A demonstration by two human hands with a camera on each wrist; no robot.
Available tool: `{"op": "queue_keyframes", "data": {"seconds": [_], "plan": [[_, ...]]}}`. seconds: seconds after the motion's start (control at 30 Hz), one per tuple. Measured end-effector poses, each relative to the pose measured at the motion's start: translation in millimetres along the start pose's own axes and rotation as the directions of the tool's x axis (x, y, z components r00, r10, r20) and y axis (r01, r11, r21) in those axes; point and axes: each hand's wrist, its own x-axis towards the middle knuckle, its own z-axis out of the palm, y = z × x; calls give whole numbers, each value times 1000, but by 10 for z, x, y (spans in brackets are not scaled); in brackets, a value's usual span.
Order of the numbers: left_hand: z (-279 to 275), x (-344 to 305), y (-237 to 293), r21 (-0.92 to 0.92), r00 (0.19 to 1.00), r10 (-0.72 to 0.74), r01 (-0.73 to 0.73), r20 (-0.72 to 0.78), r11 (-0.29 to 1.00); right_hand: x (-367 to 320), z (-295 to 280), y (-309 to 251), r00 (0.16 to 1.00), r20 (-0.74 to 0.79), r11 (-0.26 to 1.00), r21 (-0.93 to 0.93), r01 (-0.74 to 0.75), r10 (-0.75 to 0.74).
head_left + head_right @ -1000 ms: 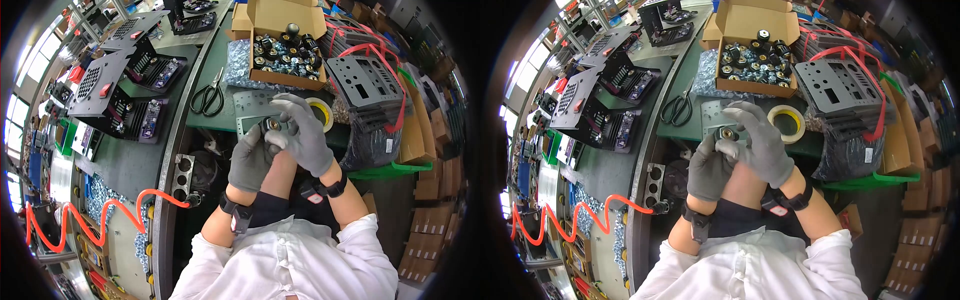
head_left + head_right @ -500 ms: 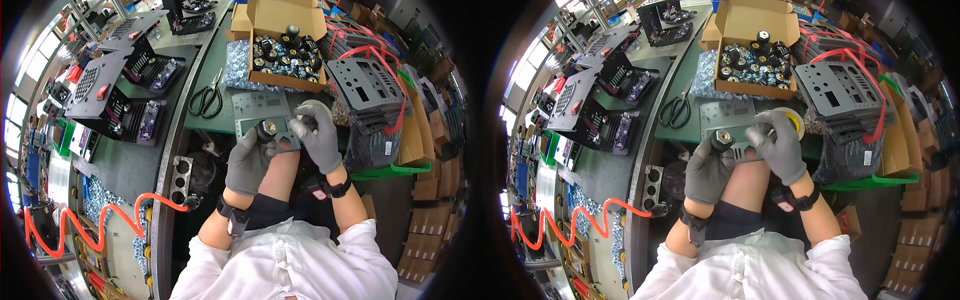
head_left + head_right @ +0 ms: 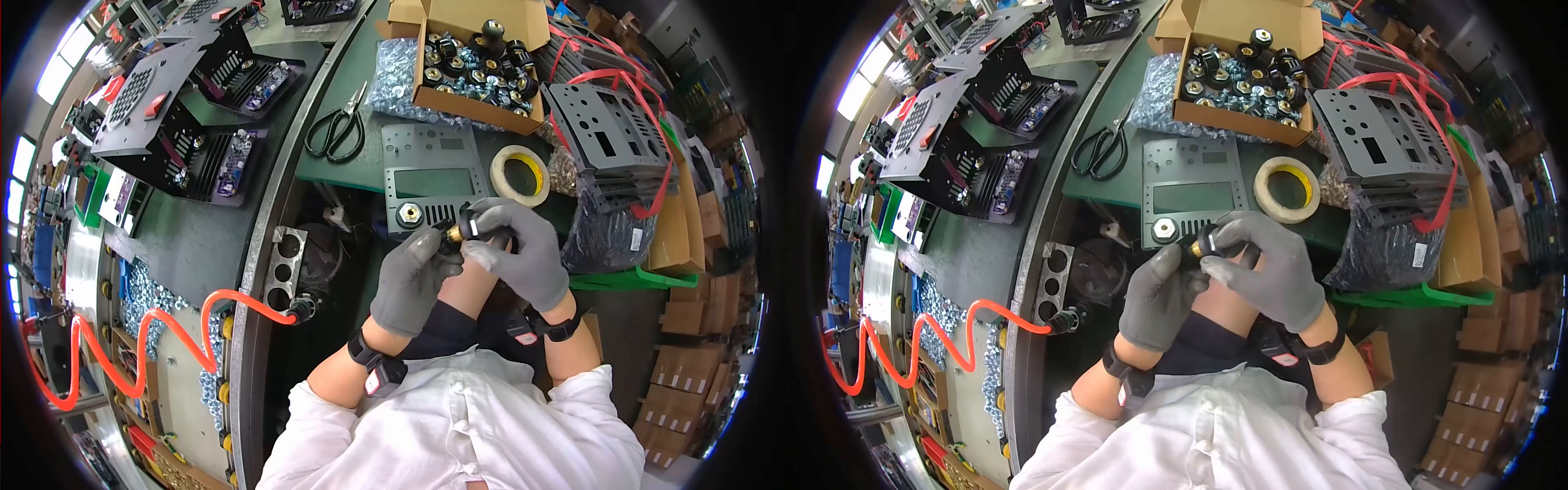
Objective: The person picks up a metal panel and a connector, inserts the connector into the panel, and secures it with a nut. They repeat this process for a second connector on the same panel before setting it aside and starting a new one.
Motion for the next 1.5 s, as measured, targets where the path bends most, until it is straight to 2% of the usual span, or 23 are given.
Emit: {"op": "queue_keyframes", "data": {"seconds": [0.07,0.13,0.2,0.27,0.3,0.33,0.4,0.43,0.47,0.53,0.57,0.7,0.8,0.87,1.0,1.07,1.13,1.2,1.27,1.33,1.4,1.47,1.5], "plan": [[-124,-131,-70,-15,999,-1,0,-51,1000,-51,-17,46,996,-45,991,109,-75,80],[-247,-224,-100,12,985,-133,135,-110,991,-54,-82,119,909,-202,882,387,-268,365],[-419,-126,-187,15,966,-213,218,-145,976,-40,-110,228,905,-196,896,325,-304,378],[-546,98,-326,-81,960,-222,211,-168,974,-30,-43,273,954,-156,962,-51,-267,256],[-633,221,-397,-178,981,-193,184,-33,967,-41,9,285,958,-131,960,-86,-268,256],[-671,339,-486,-184,980,-195,186,-33,965,-62,42,300,957,-130,958,-90,-272,259],[-670,534,-621,-235,986,-66,101,154,967,-118,89,311,988,-111,970,-205,-127,106],[-679,589,-629,-436,965,-121,215,233,874,-148,103,286,988,-107,977,-172,-127,109],[-710,602,-678,-440,965,-120,214,233,872,-176,115,279,988,-104,976,-175,-128,111],[-782,580,-821,-103,945,-52,90,322,991,-244,133,272,989,-143,980,-188,-63,36],[-771,566,-857,-97,943,-31,67,331,993,-280,126,264,988,-146,977,-202,-73,43],[-723,498,-920,-3,966,-20,22,259,1000,-354,158,271,980,-183,981,-156,-114,85],[-700,492,-909,-172,950,-24,81,311,982,-398,180,309,973,-210,987,-108,-115,91],[-632,478,-868,-425,935,22,140,354,894,-409,180,312,974,-200,987,-105,-125,103],[-441,402,-761,-438,973,-91,179,214,881,-413,170,305,969,-222,992,-39,-121,109],[-387,352,-613,-265,966,-58,127,253,956,-420,101,338,971,-199,989,-41,-140,129],[-415,356,-520,-255,939,-72,164,335,953,-416,61,343,977,-162,987,-57,-150,139],[-430,368,-503,-211,945,-182,243,271,947,-417,41,351,983,-117,986,-72,-153,144],[-493,363,-552,-111,966,-181,204,183,973,-419,36,375,985,-89,983,-95,-157,149],[-499,365,-612,-8,980,-176,178,92,984,-380,2,338,963,-128,971,12,-237,237],[-353,371,-607,-53,985,-149,154,86,987,-297,-22,250,959,-222,946,-230,-228,177],[-297,336,-628,-52,989,-122,127,81,991,-216,-52,207,991,-110,875,-469,-123,80],[-274,310,-633,-48,993,-91,95,75,994,-222,-56,206,991,-109,873,-471,-124,82]]}}
